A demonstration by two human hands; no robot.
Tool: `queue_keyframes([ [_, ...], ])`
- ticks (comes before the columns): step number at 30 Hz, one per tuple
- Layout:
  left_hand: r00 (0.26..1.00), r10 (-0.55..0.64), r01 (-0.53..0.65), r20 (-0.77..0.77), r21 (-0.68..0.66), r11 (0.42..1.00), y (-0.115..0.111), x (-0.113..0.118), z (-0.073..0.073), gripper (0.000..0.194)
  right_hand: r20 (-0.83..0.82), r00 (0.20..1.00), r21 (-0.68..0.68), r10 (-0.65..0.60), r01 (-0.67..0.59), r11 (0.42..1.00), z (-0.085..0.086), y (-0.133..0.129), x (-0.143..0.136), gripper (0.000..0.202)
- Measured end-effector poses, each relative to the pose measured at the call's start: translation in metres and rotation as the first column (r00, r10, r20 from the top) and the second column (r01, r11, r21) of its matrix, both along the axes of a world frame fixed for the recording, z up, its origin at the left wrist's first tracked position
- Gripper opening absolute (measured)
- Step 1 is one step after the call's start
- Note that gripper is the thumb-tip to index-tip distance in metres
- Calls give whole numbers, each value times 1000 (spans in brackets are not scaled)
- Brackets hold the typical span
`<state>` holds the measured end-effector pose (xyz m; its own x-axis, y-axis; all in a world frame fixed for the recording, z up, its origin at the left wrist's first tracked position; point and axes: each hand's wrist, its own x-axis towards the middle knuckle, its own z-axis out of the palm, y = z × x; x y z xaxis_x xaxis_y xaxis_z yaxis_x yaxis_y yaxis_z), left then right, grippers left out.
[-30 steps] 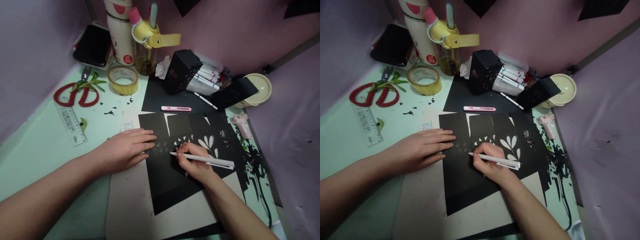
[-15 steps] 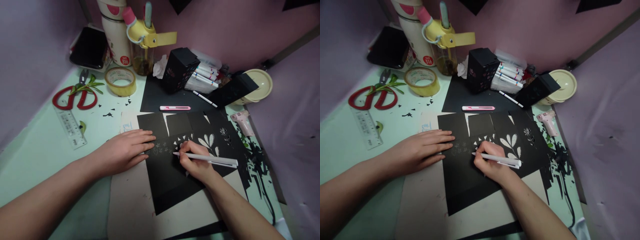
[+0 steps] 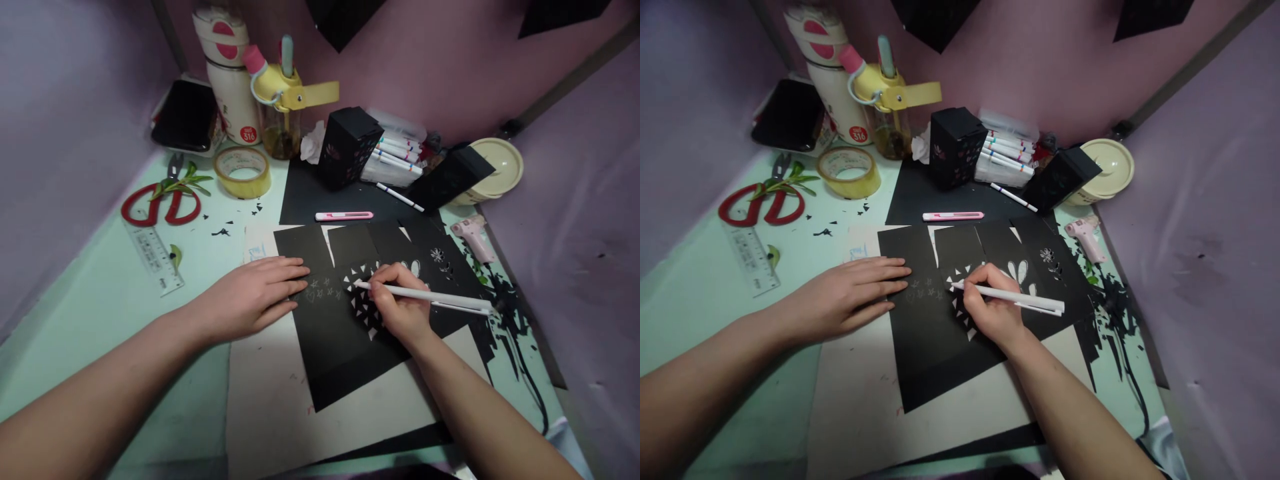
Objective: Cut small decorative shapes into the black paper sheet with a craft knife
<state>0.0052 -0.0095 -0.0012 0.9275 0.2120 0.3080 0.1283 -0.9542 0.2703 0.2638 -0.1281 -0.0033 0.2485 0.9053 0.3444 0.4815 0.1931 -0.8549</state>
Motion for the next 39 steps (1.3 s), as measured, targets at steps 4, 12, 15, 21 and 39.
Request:
queue_keyframes([
  [4,1000,-2,2,29,9,1000,-1,0,4,30,39,999,19,-15,15,1000,5,0,0,12],
  [12,995,-99,98,-21,-65,993,-14,5,12,34,18,994,35,-110,110,993,13,-9,-14,6],
  [15,990,-119,111,-78,-98,989,-15,4,12,36,-17,996,-64,-84,82,995,14,-13,-22,5],
  [21,990,-108,98,-95,-102,990,-14,3,12,36,112,991,-61,78,-71,996,13,-18,-36,13],
  [39,994,-94,81,-55,-207,975,-11,2,11,31,132,987,-112,87,-73,991,8,-13,-40,21],
])
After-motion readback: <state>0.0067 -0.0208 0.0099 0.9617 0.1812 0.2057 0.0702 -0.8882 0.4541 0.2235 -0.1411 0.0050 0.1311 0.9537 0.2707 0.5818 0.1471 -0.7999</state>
